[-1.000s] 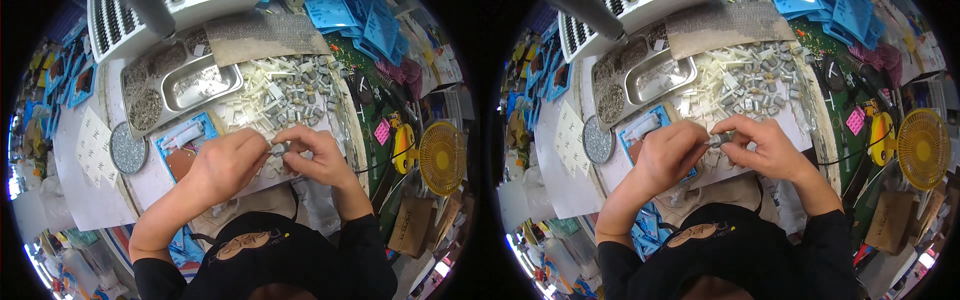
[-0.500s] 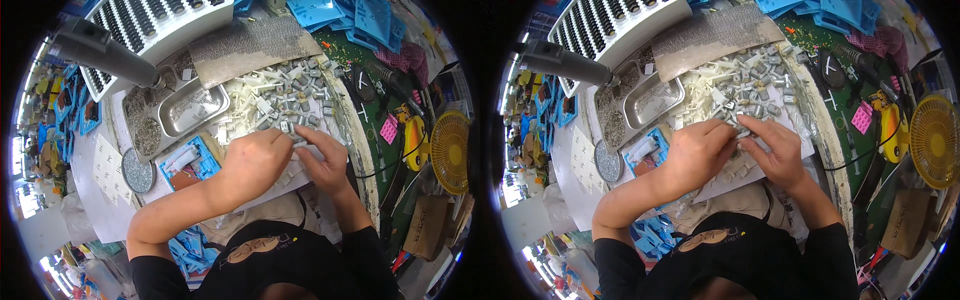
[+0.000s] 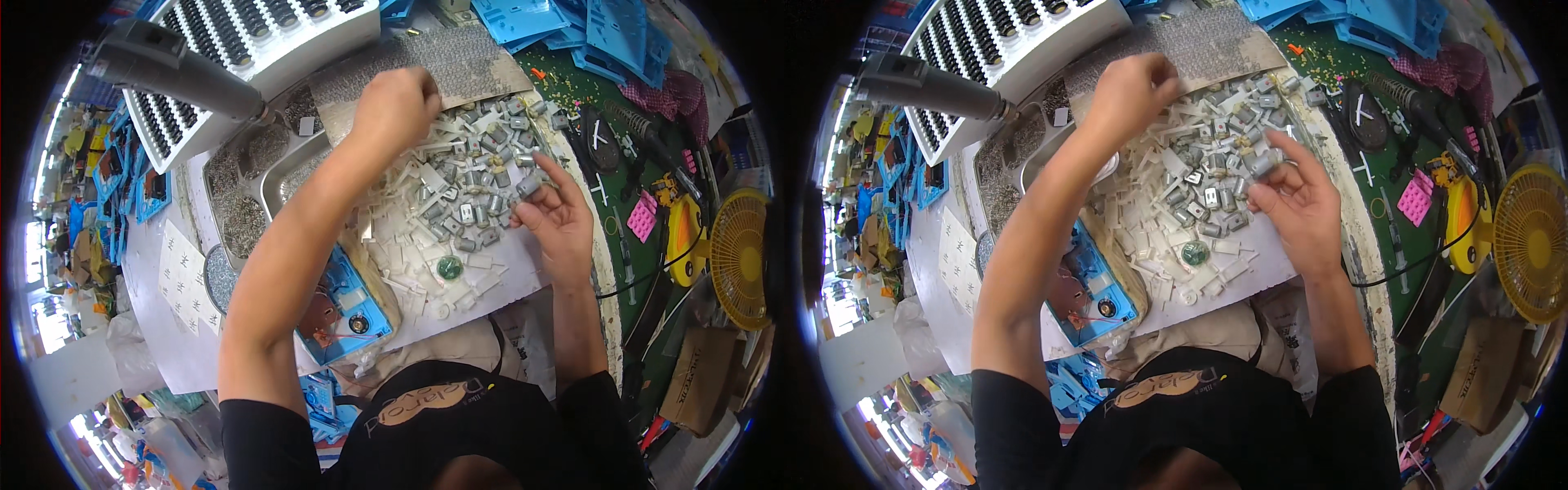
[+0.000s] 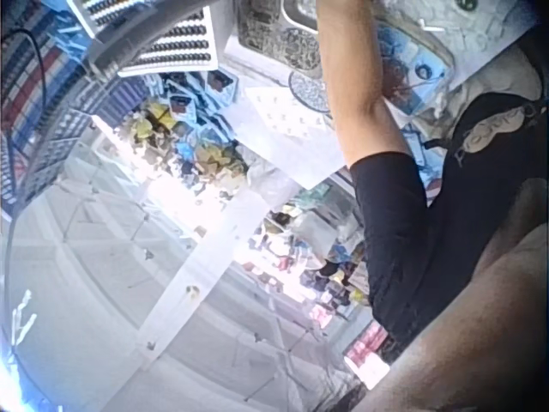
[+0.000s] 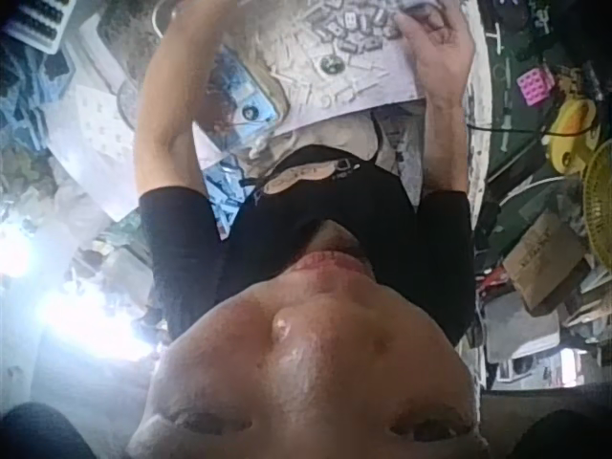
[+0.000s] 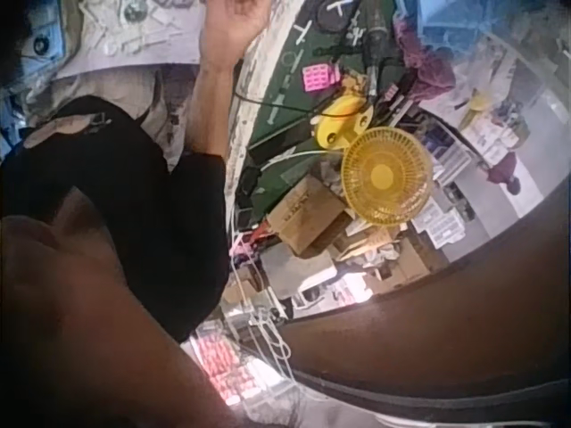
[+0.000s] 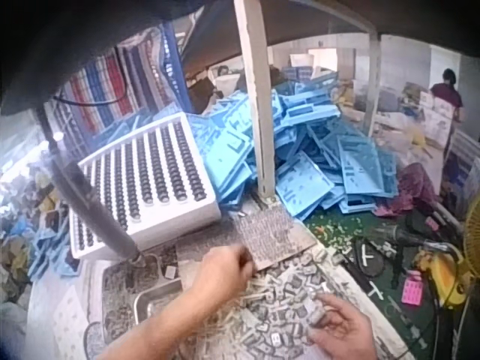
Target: Assembling and soldering components for a light-blue plastic electronic device, possibly a toy or household gadget.
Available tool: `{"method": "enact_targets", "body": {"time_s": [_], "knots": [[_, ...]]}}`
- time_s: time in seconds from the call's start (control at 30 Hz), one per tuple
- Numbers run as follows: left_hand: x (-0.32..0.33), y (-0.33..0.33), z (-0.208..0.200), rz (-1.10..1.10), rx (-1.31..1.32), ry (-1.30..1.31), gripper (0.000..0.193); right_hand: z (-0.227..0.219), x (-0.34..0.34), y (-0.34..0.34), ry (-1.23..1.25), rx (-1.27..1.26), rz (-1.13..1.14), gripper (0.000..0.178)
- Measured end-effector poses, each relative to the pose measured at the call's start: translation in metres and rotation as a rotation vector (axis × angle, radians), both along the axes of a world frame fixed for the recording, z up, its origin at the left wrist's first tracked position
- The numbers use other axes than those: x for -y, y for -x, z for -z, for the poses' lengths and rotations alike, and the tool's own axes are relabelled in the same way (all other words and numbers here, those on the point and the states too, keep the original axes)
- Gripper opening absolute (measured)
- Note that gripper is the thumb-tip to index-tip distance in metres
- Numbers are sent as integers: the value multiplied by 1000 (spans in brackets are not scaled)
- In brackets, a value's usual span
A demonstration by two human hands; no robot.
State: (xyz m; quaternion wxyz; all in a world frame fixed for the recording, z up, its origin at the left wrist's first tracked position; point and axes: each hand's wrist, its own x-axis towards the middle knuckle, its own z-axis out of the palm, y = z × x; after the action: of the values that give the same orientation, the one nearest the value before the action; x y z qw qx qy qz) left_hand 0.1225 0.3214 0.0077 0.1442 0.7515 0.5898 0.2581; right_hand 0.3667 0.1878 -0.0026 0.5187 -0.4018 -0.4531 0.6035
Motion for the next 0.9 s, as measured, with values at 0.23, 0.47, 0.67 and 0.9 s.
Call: {"method": "enact_targets", "body": {"time_s": [0.23,0.47,0.67,0.9], "knots": [[-22,-17,21,-48,-54,-47,19,9,11,-26,70,-15,-28,55],[-23,-12,22,-25,-328,-270,23,-7,24,-23,54,267,-225,48],[75,-10,-84,129,249,-309,15,-16,25,6,-189,736,-543,39],[242,52,-71,-76,761,271,13,-8,15,23,-405,921,-633,38]]}}
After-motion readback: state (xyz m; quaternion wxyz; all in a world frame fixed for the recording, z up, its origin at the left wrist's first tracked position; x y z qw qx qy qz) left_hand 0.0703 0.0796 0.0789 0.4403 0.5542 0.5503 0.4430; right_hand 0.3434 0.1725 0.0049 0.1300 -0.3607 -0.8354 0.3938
